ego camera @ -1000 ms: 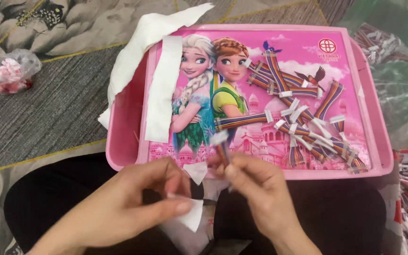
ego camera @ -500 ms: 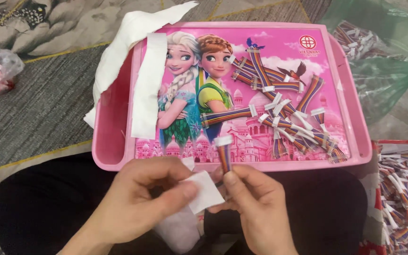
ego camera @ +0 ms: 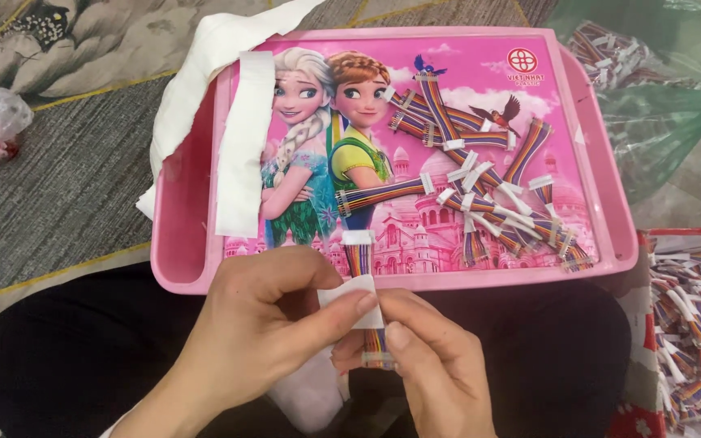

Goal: Wrapping white tape around ribbon cables and placing them in a bag

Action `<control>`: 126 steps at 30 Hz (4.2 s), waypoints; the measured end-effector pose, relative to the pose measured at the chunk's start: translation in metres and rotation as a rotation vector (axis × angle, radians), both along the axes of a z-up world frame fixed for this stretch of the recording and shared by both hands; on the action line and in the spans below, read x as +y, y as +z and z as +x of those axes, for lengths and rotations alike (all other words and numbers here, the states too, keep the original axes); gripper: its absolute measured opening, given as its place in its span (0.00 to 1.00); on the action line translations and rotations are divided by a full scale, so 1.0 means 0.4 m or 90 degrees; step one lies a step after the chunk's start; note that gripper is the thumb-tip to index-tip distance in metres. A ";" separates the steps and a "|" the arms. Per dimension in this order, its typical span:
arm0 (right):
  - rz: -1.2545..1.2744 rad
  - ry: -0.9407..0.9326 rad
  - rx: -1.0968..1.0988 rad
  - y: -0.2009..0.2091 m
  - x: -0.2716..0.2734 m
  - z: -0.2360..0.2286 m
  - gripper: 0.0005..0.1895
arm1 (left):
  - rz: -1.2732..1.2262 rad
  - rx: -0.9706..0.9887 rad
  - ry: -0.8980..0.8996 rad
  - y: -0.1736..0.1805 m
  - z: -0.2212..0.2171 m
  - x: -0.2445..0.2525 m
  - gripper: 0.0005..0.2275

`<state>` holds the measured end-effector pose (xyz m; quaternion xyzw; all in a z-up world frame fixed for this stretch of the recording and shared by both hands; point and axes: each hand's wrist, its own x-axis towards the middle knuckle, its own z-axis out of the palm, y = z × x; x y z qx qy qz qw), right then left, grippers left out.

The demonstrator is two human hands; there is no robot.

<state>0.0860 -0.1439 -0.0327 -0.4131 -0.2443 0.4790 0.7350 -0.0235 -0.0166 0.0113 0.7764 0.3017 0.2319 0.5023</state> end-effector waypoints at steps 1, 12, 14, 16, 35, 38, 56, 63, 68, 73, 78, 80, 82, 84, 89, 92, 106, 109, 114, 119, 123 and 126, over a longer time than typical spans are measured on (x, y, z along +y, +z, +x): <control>0.001 -0.001 0.000 -0.006 0.003 -0.001 0.17 | 0.001 0.000 -0.001 0.001 -0.001 -0.001 0.08; 0.043 -0.054 -0.014 -0.051 -0.003 0.008 0.06 | -0.185 0.030 0.100 -0.048 0.016 0.023 0.07; -0.013 -0.108 -0.185 -0.038 -0.009 0.035 0.06 | -0.366 0.061 -0.028 -0.069 -0.013 0.056 0.08; -0.080 -0.160 -0.351 -0.022 -0.020 0.045 0.06 | -0.555 0.098 -0.154 -0.080 -0.028 0.074 0.11; -0.158 0.217 -0.245 0.065 -0.008 0.114 0.11 | 0.276 -0.011 -0.366 0.028 -0.024 0.015 0.03; -0.132 0.207 -0.269 0.042 -0.022 0.122 0.04 | 0.231 -0.005 -0.386 0.025 -0.019 0.018 0.06; -0.080 0.107 -0.678 0.056 -0.022 0.107 0.12 | 0.497 0.047 -0.275 0.022 -0.008 0.002 0.05; 0.038 0.094 -0.803 0.065 -0.014 0.119 0.07 | 0.449 0.084 -0.279 0.004 -0.004 -0.004 0.06; -0.050 0.110 -0.566 0.034 -0.032 0.120 0.11 | 0.567 0.028 -0.296 0.019 0.003 -0.005 0.05; -0.025 0.116 -0.448 0.006 -0.049 0.126 0.12 | 0.561 0.013 -0.301 0.025 0.012 -0.007 0.05; -0.108 0.166 -0.052 -0.014 -0.055 0.142 0.04 | 0.618 0.033 -0.327 -0.001 0.010 -0.005 0.10; -0.113 0.142 -0.250 0.019 -0.045 0.140 0.06 | 0.631 0.020 -0.323 -0.001 0.023 -0.005 0.08; -0.118 0.116 -0.445 0.040 -0.037 0.138 0.07 | 0.644 0.010 -0.316 -0.005 0.034 -0.008 0.07; -0.049 -0.012 -0.758 0.048 -0.034 0.137 0.10 | 0.626 0.002 -0.269 -0.017 0.044 -0.013 0.06; -0.192 -0.042 -0.504 0.022 -0.042 0.155 0.07 | 0.294 0.052 -0.216 -0.030 0.092 0.009 0.05; -0.232 -0.047 -0.173 -0.019 -0.048 0.184 0.08 | 0.136 0.035 -0.241 -0.011 0.117 0.017 0.07; -0.291 -0.317 -0.714 0.022 -0.026 0.245 0.07 | 0.134 0.070 -0.077 -0.059 0.196 0.092 0.09; -0.268 -0.463 -1.033 0.003 0.000 0.290 0.08 | 0.358 0.255 -0.060 -0.118 0.223 0.131 0.14; -0.280 -0.468 -1.041 0.011 0.008 0.265 0.17 | 0.155 0.282 -0.072 -0.055 0.218 0.123 0.05; -0.256 -0.244 -0.396 -0.038 0.021 0.142 0.16 | -0.225 0.102 -0.031 -0.018 0.155 0.043 0.05; -0.079 0.011 0.220 -0.085 0.032 0.109 0.14 | 0.016 -0.044 -0.053 -0.049 0.095 0.027 0.07; -0.155 0.173 0.304 -0.053 0.025 0.133 0.12 | -0.116 -0.108 -0.092 -0.108 0.062 0.042 0.04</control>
